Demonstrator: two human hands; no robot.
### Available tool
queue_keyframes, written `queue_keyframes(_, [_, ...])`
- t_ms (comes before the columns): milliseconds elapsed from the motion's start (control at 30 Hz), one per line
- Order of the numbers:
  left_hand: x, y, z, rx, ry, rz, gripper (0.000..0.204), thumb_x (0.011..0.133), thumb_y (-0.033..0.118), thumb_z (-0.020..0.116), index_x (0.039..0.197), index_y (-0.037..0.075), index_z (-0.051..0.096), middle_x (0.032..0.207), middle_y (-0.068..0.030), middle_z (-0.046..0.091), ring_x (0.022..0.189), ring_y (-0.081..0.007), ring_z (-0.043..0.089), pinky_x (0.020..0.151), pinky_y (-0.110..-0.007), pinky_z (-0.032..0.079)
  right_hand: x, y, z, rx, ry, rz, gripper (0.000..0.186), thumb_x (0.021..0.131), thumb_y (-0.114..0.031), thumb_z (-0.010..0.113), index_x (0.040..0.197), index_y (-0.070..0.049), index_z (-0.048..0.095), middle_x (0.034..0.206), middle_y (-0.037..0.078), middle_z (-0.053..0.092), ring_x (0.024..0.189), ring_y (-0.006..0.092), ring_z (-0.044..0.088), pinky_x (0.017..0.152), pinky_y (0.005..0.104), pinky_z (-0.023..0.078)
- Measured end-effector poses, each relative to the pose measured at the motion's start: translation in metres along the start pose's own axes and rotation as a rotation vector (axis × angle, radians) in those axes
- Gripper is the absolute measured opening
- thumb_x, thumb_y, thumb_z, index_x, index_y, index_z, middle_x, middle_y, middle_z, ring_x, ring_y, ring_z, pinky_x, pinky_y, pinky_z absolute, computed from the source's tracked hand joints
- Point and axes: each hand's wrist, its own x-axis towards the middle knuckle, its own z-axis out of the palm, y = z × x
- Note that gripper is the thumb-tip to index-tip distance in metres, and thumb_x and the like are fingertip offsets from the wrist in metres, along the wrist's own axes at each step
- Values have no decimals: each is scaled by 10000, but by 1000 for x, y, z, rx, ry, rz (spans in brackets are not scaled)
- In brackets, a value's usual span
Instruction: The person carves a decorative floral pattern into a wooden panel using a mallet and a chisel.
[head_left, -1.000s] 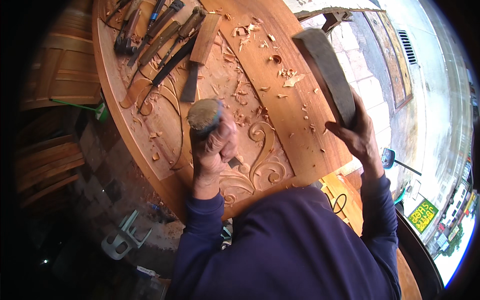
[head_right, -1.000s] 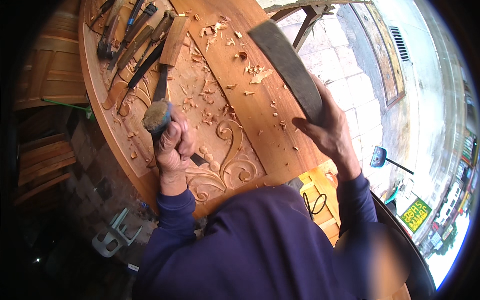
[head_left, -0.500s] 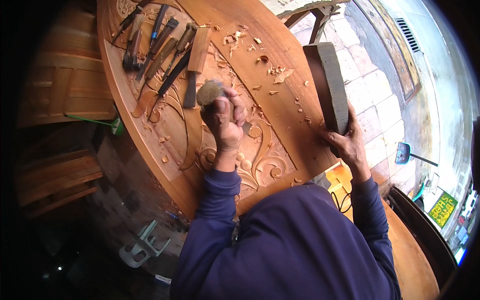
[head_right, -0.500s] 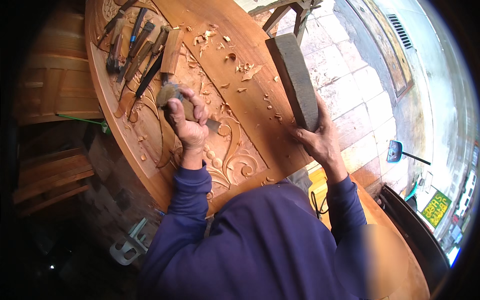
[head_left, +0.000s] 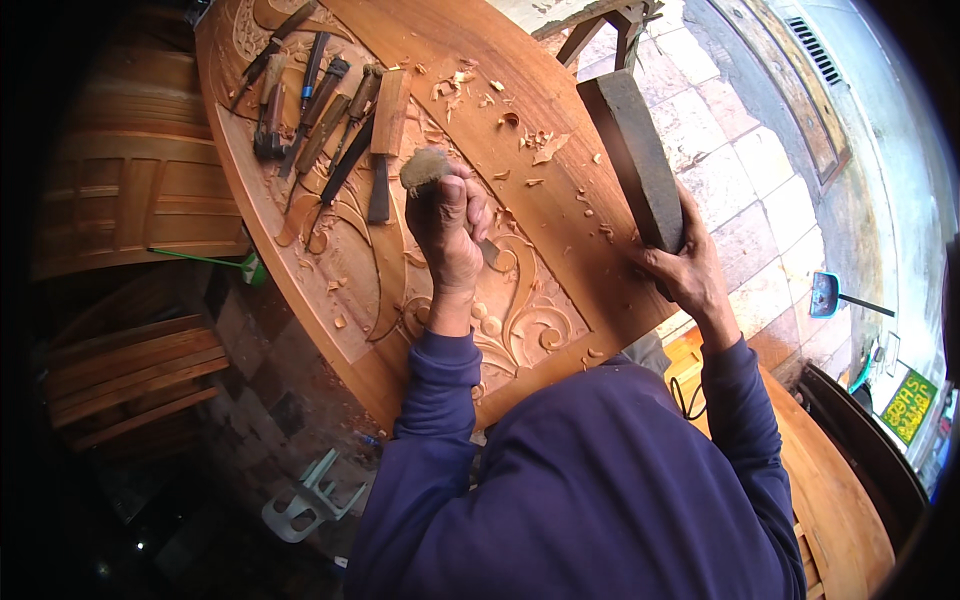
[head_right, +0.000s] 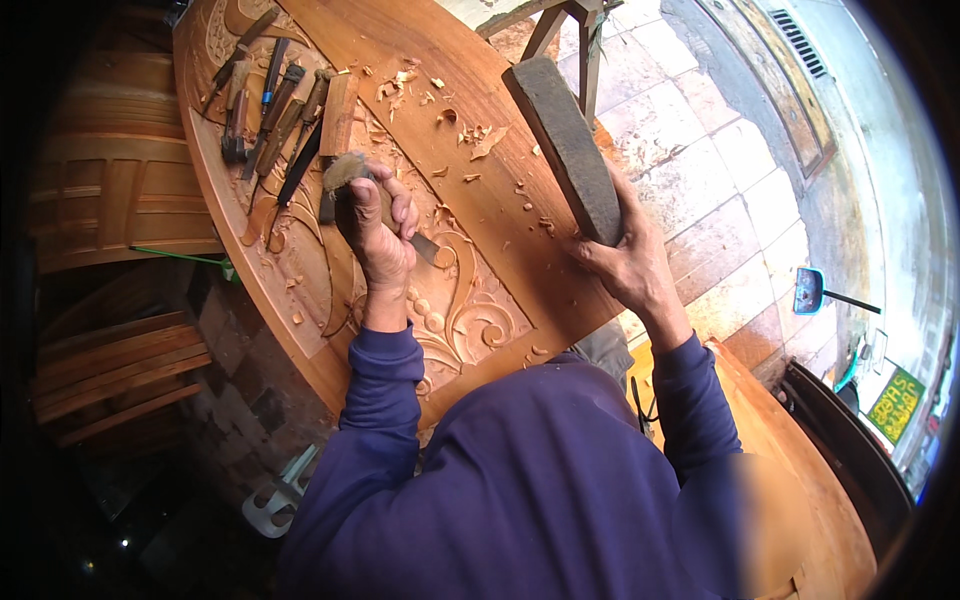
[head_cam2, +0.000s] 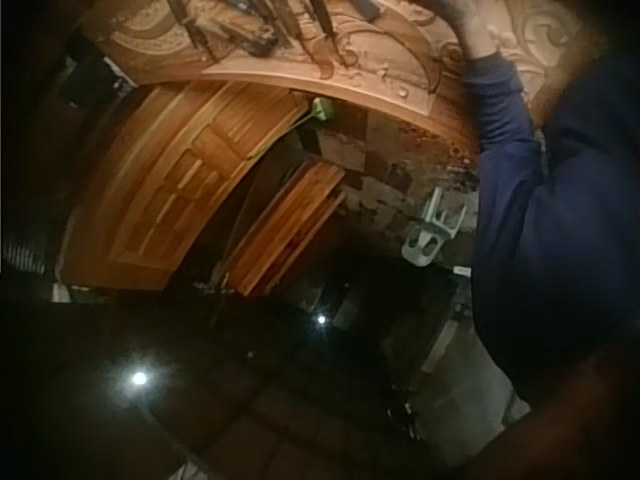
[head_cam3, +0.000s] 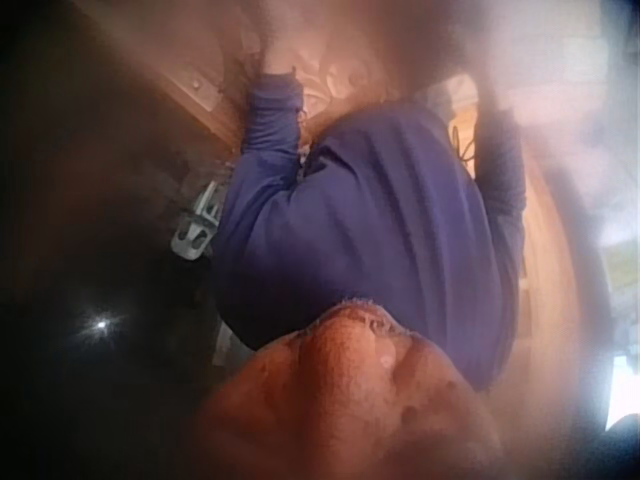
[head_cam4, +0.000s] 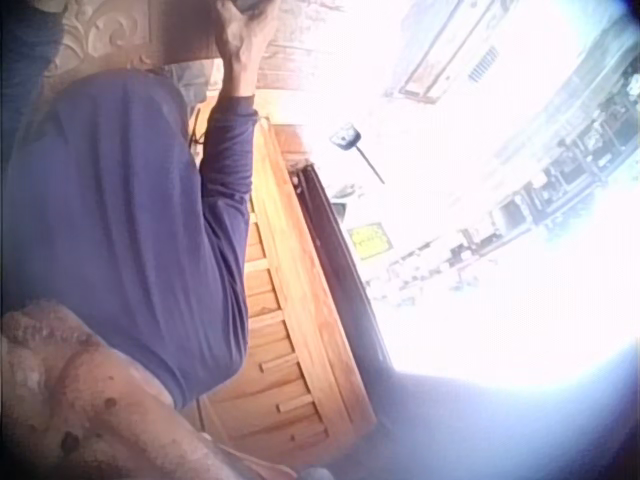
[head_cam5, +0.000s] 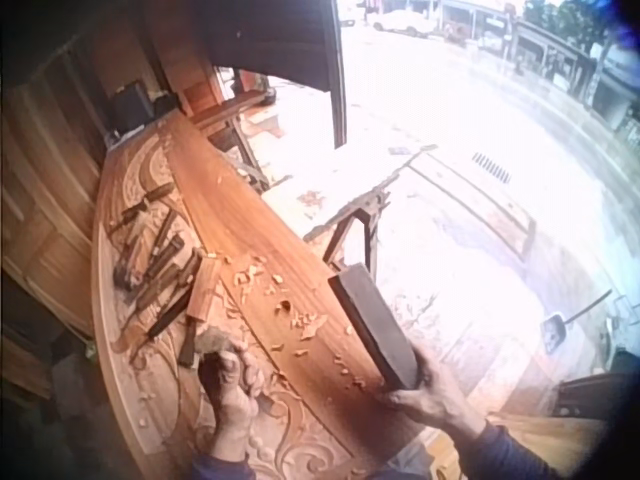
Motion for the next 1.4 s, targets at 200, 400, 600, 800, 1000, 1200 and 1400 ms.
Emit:
queue_keyframes(200, [3, -4, 7, 27, 1, 17, 477, 945, 522, 727, 1035, 83, 562, 647, 18, 431, 517, -64, 388, 416, -210, 298, 2, 7, -2, 48, -15, -23, 929, 755, -113, 807, 1580, -40, 386, 1451, 132, 565, 1331, 217, 522, 1128, 342, 390])
queue_keyframes(400, [3, -10, 10, 80, 42, -7, 357, 964, 445, 737, 962, 118, 595, 623, 27, 449, 478, -61, 395, 408, -211, 301, 1, 4, -3, 114, -26, -13, 921, 762, -86, 791, 1581, -24, 374, 1484, 134, 535, 1394, 218, 471, 1169, 336, 332])
queue_keyframes(600, [11, -16, 21, 181, 130, -45, 220, 970, 317, 755, 940, 139, 629, 631, 45, 484, 484, -48, 441, 393, -207, 318, 3, 11, -5, 124, -24, -23, 916, 768, -78, 792, 1583, -36, 376, 1489, 128, 530, 1396, 217, 469, 1169, 335, 329])
queue_keyframes(800, [12, -20, 26, 217, 211, -86, 221, 943, 294, 788, 907, 118, 659, 627, 55, 491, 462, -36, 431, 381, -197, 310, 0, 9, -3, 113, -18, -42, 899, 780, -41, 778, 1587, -70, 384, 1495, 114, 539, 1387, 211, 481, 1165, 336, 347])
queue_keyframes(1000, [-2, -12, 33, 183, 263, -42, 143, 959, 200, 768, 913, 90, 689, 633, 75, 478, 479, -20, 391, 406, -207, 273, 3, -28, -9, -49, 6, -309, 914, 768, -28, 806, 1582, -67, 393, 1506, 134, 553, 1359, 198, 524, 1151, 347, 388])
queue_keyframes(1200, [-8, -10, 44, 273, 398, 57, 293, 981, 192, 734, 751, 104, 575, 603, 59, 424, 464, -39, 341, 402, -219, 242, 35, -144, 12, 449, 215, -837, 746, 818, 19, 787, 1488, -40, 464, 1303, 180, 642, 1140, 256, 669, 953, 361, 564])
queue_keyframes(1400, [-14, -40, 4, 372, 319, 157, 219, 952, 137, 759, 1077, -7, 652, 929, 4, 656, 787, -87, 580, 694, -255, 490, 45, -123, 7, -836, -151, -999, 742, 870, -25, 673, 1521, -317, 469, 983, 109, 612, 845, 288, 678, 715, 411, 579])
